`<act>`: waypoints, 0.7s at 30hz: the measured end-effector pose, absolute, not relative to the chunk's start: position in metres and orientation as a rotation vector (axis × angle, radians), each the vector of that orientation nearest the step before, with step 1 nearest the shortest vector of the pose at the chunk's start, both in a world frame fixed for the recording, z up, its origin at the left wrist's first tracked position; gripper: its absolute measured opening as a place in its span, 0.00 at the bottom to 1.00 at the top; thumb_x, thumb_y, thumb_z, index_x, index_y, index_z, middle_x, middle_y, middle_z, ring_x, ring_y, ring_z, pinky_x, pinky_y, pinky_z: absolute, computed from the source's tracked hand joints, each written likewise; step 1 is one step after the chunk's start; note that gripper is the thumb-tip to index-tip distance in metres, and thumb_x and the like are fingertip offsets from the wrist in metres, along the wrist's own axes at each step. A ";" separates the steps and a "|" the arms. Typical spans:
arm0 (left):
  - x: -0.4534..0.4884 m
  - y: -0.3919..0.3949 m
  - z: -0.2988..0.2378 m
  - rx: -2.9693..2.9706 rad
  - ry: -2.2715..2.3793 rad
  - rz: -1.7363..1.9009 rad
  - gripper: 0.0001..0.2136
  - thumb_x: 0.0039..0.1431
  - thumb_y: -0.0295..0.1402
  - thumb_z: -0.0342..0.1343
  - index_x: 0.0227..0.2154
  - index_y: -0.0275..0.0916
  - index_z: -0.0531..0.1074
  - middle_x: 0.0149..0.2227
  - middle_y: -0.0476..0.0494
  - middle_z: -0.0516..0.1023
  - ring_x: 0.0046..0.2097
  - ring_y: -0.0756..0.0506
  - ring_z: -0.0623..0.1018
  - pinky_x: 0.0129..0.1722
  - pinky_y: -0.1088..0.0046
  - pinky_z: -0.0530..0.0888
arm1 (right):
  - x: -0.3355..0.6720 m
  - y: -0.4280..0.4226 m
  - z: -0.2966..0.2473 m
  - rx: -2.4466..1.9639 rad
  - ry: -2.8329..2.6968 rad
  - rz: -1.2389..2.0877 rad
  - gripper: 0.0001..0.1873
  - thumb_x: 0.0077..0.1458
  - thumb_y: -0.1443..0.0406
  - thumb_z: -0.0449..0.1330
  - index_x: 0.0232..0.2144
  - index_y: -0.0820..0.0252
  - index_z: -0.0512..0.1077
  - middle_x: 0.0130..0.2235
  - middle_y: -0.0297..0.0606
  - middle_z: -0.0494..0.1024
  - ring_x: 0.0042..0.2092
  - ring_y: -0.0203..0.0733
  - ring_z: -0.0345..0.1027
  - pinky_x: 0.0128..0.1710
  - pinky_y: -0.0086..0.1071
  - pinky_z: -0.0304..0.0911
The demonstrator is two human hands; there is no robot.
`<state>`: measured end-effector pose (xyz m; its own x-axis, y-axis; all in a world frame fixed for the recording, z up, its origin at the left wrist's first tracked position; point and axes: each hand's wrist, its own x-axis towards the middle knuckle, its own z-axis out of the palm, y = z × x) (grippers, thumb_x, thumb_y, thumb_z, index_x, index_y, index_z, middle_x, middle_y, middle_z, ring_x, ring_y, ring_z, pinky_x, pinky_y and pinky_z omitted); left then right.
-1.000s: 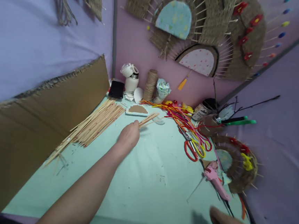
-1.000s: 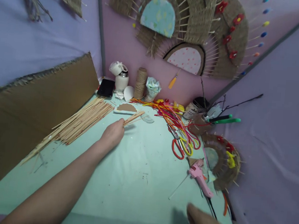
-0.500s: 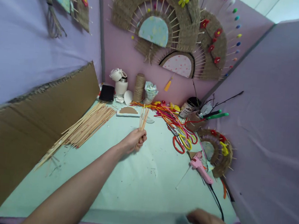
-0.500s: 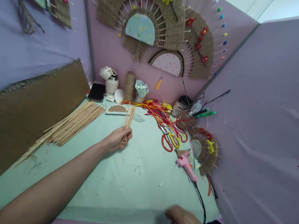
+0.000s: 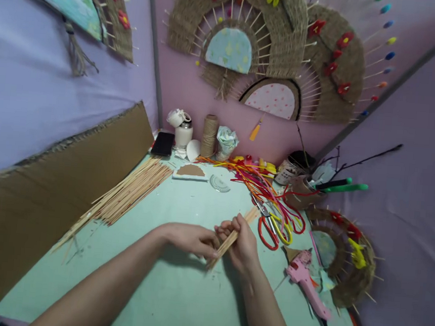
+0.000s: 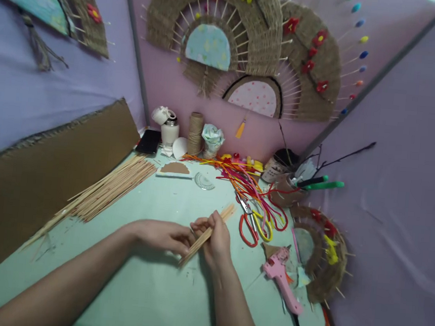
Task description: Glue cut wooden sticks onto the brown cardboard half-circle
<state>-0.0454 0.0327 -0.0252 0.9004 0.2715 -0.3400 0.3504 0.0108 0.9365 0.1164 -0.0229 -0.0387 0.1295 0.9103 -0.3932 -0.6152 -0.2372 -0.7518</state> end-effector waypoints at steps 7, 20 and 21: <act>-0.073 0.174 0.008 2.354 1.612 0.186 0.32 0.44 0.33 0.64 0.55 0.35 0.66 0.59 0.31 0.69 0.61 0.35 0.67 0.59 0.63 0.64 | 0.143 -0.041 -0.018 -0.906 -0.301 1.670 0.28 0.48 0.50 0.64 0.17 0.55 0.50 0.18 0.26 0.58 0.20 0.32 0.50 0.27 0.33 0.63; -0.051 0.176 0.039 2.546 1.619 0.019 0.42 0.48 0.45 0.61 0.64 0.35 0.54 0.63 0.32 0.65 0.61 0.33 0.68 0.57 0.61 0.66 | 0.156 -0.083 0.002 -0.613 -0.019 1.888 0.31 0.45 0.50 0.69 0.21 0.56 0.50 0.17 0.21 0.56 0.18 0.26 0.41 0.18 0.22 0.46; -0.045 0.162 0.040 2.584 1.510 0.012 0.42 0.48 0.44 0.62 0.64 0.35 0.54 0.62 0.32 0.66 0.59 0.34 0.69 0.56 0.61 0.66 | 0.158 -0.085 0.001 -0.599 0.008 1.896 0.31 0.46 0.50 0.69 0.21 0.56 0.50 0.16 0.21 0.56 0.17 0.26 0.40 0.17 0.22 0.45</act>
<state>-0.0453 0.1623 0.0404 0.4935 0.8671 -0.0678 0.8659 -0.4825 0.1320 0.1575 -0.0851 0.0014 -0.2781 0.8699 -0.4073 -0.8733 -0.4056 -0.2699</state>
